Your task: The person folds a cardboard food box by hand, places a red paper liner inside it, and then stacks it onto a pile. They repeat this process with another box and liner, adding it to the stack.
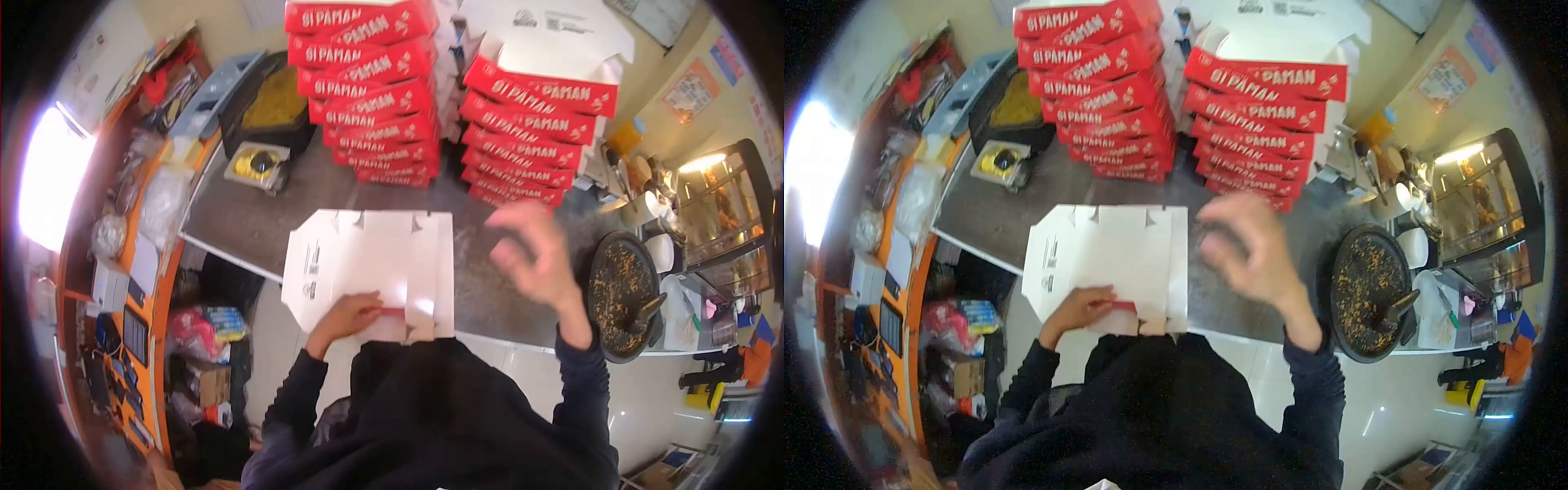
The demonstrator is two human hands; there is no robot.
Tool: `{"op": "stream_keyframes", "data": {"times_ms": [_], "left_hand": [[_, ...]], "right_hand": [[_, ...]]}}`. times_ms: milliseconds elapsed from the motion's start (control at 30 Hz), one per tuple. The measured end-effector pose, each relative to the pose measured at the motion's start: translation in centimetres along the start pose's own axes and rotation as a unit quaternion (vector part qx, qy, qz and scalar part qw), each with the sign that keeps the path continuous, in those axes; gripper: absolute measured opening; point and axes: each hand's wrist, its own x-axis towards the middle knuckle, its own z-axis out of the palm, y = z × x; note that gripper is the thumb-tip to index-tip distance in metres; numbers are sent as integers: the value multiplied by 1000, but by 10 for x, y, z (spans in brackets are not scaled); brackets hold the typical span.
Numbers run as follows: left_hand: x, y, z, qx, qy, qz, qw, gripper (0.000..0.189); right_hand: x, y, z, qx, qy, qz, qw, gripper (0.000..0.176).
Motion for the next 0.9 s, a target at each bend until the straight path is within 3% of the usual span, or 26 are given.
{"op": "stream_keyframes", "data": {"times_ms": [33,67,133,200,300,400,500,600,700,800,900], "left_hand": [[0,0,-4,-39,30,11,999,23],[-1,21,-15,-109,3,-161,981,19],[-2,5,-18,-205,3,-154,967,18],[-3,1,-23,-256,-3,-172,951,16],[-4,-3,-23,-295,-12,-143,944,15],[-2,12,-26,-237,12,-223,946,13],[1,15,-7,-167,103,-40,980,10],[4,51,-13,-143,108,-10,984,9],[-2,62,-30,-160,83,-64,982,8],[-6,62,-35,-138,92,-60,984,7],[-7,57,-37,-78,139,8,987,8]], "right_hand": [[-18,1,27,31,-95,-17,995,40],[-39,3,53,66,-138,6,988,44],[-76,10,100,95,-180,25,979,48],[-102,17,135,85,-180,17,980,47],[-114,21,172,93,-95,25,991,37],[-111,8,195,105,-3,141,985,19],[-85,-14,206,40,105,150,982,10],[-62,-33,208,-37,113,54,992,9],[-54,-28,200,-29,60,17,998,13],[-52,-34,198,-73,35,-20,997,11],[-44,-39,199,-89,49,-37,994,12]]}}
